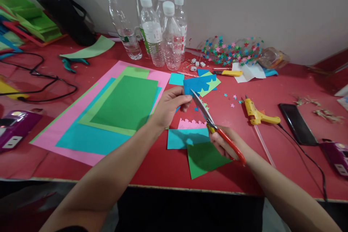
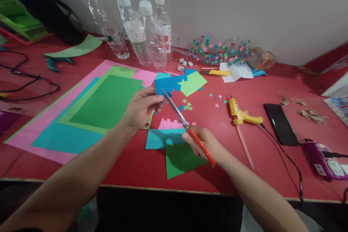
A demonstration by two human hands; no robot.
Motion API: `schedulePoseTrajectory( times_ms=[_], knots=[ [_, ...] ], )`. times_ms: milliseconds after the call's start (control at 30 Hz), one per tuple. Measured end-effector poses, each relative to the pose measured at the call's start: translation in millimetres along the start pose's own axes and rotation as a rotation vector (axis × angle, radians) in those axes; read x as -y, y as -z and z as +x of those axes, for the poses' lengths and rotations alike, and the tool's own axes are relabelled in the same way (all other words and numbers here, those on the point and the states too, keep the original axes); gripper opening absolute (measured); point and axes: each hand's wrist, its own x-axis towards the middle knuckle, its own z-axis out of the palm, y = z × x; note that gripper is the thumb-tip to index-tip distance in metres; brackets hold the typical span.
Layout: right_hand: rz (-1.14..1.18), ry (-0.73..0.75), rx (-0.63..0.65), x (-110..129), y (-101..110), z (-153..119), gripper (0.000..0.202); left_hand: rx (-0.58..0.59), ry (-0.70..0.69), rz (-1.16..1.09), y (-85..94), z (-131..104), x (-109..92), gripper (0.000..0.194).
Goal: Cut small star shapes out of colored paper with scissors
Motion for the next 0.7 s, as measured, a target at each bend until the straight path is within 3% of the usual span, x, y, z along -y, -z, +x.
schedulePoseTrajectory(
  times_ms=[367, 700],
  knots=[
    [-0.024, -0.097, -0.039, 7.8, 0.2, 0.6, 0.037, 0.014, 0.021, 0.004, 0.5, -0.1, -1.8, 0.016],
    [-0.017, -0.028, -0.016, 1.9, 1.5, 2.4, 0.036, -0.001, -0.069, -0.033, -0.9, -0.7, -3.9, 0.019]
  ],
)
